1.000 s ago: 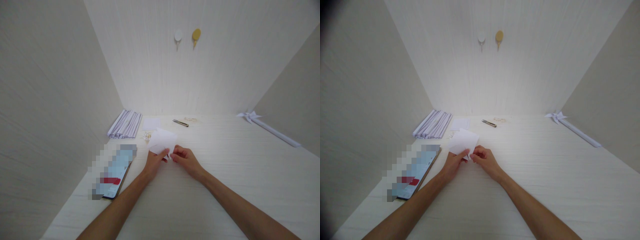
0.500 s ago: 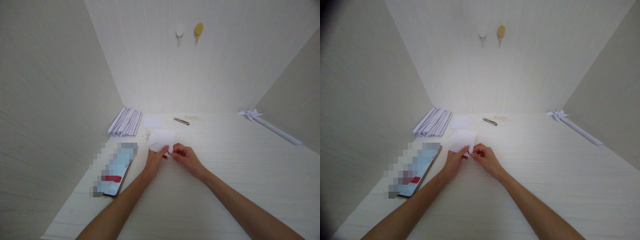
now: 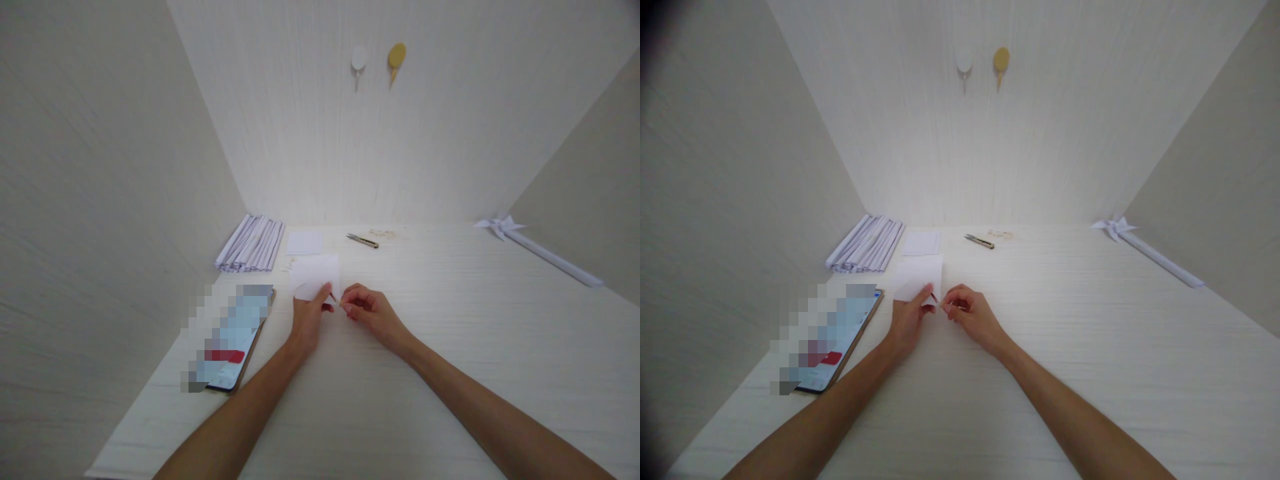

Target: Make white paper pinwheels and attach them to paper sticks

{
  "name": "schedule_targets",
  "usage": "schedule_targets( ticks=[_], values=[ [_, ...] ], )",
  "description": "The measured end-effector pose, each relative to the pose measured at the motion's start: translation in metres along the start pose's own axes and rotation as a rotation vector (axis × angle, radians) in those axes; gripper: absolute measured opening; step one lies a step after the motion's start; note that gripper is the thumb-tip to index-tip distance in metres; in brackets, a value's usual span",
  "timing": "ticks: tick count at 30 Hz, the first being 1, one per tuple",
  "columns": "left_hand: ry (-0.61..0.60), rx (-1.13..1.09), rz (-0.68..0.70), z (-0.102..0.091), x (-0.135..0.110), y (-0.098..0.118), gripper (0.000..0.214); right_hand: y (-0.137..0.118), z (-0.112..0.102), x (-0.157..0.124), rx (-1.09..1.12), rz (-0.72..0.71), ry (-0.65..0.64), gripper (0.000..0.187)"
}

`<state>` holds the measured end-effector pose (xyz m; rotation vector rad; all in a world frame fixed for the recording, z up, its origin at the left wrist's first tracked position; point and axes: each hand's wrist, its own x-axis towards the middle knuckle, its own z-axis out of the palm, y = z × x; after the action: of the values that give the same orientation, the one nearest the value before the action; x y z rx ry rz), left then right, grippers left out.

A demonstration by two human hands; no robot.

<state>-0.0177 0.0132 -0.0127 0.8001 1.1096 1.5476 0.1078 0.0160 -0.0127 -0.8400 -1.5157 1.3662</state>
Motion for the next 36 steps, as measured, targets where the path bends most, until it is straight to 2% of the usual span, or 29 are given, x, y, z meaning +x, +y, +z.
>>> schedule_targets(
  ticks=[3,7,15,20,26,31,36],
  values=[
    [0.02,-0.035,-0.012,-0.0009,0.0018,0.0029,0.018,0.0017,-0.0005,0.0002,-0.005,0.007,0.042,0.007],
    [-0.033,-0.003,-0.012,0.002,-0.0011,0.0034,0.018,0.0014,0.0006,0.0002,0.021,0.042,0.119,0.008],
    [-0.08,0.193,0.027,0.0048,-0.0059,0.0017,0.018,-0.0022,0.0044,-0.0003,-0.057,-0.017,0.077,0.013],
    [-0.046,0.097,0.016,0.0026,-0.0033,0.0004,0.018,-0.0015,0.0038,0.0003,-0.059,-0.016,0.069,0.009],
    [0.063,-0.06,-0.017,0.0,0.0009,0.003,0.023,-0.0041,0.0042,-0.0006,-0.087,-0.004,0.077,0.01],
    [-0.016,0.034,0.007,0.0031,-0.0033,0.0023,0.023,-0.0014,0.005,-0.0015,-0.072,0.068,0.108,0.015],
    [-0.094,0.17,0.034,0.0027,-0.0071,-0.0008,0.023,0.0014,0.0058,-0.0009,-0.133,0.005,0.032,0.021]
  ],
)
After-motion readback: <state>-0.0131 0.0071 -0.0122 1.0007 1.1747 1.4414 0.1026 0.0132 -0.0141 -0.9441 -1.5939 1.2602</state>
